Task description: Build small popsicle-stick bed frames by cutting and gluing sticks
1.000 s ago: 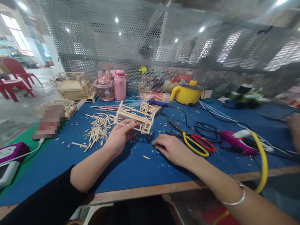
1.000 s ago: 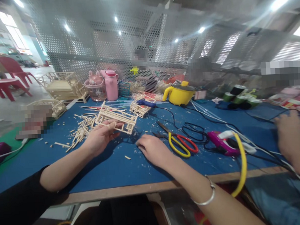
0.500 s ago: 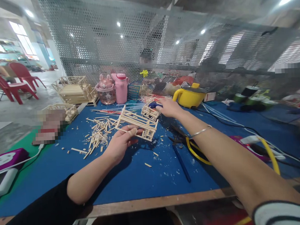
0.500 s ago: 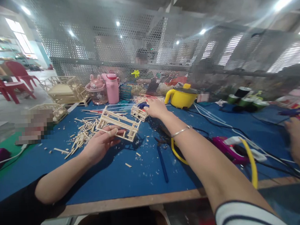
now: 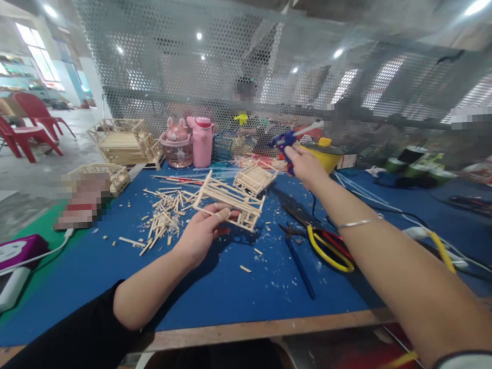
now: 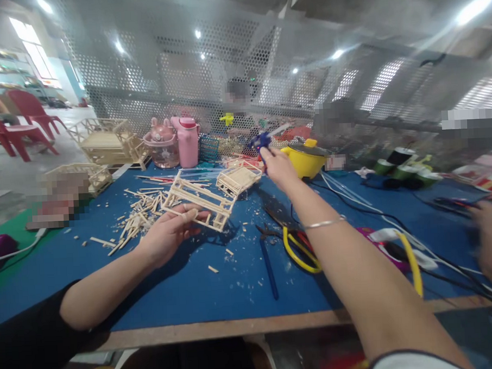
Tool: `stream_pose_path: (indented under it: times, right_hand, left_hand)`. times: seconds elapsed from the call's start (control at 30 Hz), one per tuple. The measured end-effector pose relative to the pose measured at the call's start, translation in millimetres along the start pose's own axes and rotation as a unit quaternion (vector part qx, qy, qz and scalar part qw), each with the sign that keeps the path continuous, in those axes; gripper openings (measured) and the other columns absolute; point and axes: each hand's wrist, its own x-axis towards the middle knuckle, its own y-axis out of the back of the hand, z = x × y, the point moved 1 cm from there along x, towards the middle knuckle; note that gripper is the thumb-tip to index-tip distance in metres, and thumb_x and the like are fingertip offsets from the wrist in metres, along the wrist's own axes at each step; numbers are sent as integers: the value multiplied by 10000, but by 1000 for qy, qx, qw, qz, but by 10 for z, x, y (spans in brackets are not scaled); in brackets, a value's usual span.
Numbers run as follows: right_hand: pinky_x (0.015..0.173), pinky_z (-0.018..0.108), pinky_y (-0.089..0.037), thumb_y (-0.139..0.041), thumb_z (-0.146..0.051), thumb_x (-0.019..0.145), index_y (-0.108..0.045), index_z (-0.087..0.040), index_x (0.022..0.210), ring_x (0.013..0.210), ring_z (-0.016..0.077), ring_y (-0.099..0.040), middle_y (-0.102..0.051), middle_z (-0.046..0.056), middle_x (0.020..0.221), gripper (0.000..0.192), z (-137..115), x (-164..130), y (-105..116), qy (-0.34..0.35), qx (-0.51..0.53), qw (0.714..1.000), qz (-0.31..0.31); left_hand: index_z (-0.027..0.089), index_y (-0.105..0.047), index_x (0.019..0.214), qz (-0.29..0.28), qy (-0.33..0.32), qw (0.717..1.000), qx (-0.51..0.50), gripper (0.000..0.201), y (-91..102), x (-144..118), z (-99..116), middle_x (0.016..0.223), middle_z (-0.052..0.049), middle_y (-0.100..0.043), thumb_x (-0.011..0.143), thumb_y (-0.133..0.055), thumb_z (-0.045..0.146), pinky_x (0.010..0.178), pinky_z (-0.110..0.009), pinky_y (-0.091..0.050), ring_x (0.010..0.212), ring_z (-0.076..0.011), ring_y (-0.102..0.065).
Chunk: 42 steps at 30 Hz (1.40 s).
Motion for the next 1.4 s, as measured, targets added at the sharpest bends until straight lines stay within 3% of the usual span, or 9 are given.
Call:
stream_pose_path:
  times: [0.07, 0.1, 0.17, 0.27, 0.4, 0.5, 0.8, 1.4]
  right_hand:
    - [498, 241, -437, -158, -461, 960, -437, -184, 1189, 558, 136, -558, -644, 41, 770, 455, -64, -297, 202, 3, 73, 997, 24]
    - [472, 235, -409, -253, -471, 948, -455, -192, 1151, 507, 128, -518, -597, 6, 662, 401, -96, -474, 302, -2, 159, 987, 39]
    - [478, 233, -390, -388, -483, 916, -521, -192, 1024, 463, 114, -461, -512, -34, 528, 337, -162, -850, 462, 9, 255, 967, -5]
    - [527, 245, -407, -459, -515, 885, -574, -182, 920, 501, 112, -483, -550, -17, 549, 354, -240, -1356, 587, 59, 244, 963, -95]
    - [515, 267, -412, -454, -558, 872, -558, -201, 767, 504, 126, -500, -548, -15, 556, 387, -275, -1704, 565, 89, 176, 971, -139]
    - [546, 288, -423, -404, -556, 894, -583, -206, 777, 526, 141, -516, -558, -9, 569, 410, -260, -1739, 503, 92, 128, 977, -140]
    - [563, 289, -422, -394, -515, 919, -623, -213, 897, 529, 144, -524, -545, -19, 565, 380, -225, -1671, 463, 87, 145, 975, -147]
    - [545, 261, -413, -400, -514, 923, -600, -203, 816, 513, 124, -505, -526, -18, 562, 385, -240, -1650, 413, 90, 156, 972, -149]
  left_hand:
    - [169, -642, 868, 2, -1, 1000, -3, 235, -1, 3, -2, 937, -61, -718, 728, -719, 342, 687, -240, -454, 836, -146, -628]
    - [170, -638, 861, 4, -1, 1000, -3, 225, -1, 4, -4, 929, -60, -719, 732, -716, 336, 682, -240, -452, 829, -145, -627]
    - [171, -631, 854, 2, -3, 1000, 3, 194, 3, 6, -8, 927, -59, -719, 755, -695, 326, 677, -235, -446, 825, -141, -624]
    - [176, -627, 870, -3, -8, 1000, 9, 170, 13, 7, -19, 931, -52, -717, 780, -670, 314, 682, -233, -441, 834, -138, -621]
    - [183, -627, 883, -6, -15, 1000, 14, 181, 22, 8, -32, 930, -41, -715, 777, -673, 321, 691, -236, -441, 847, -142, -619]
    - [183, -627, 886, -6, -16, 1000, 17, 176, 15, 8, -32, 919, -39, -713, 774, -674, 311, 681, -230, -437, 839, -137, -618]
    - [190, -631, 892, -9, -9, 1000, 29, 176, 0, -9, -29, 933, -40, -711, 784, -662, 326, 682, -220, -430, 832, -129, -611]
    - [174, -641, 877, -9, -18, 999, 38, 215, -3, -4, -15, 939, -50, -709, 753, -690, 343, 675, -235, -430, 830, -143, -612]
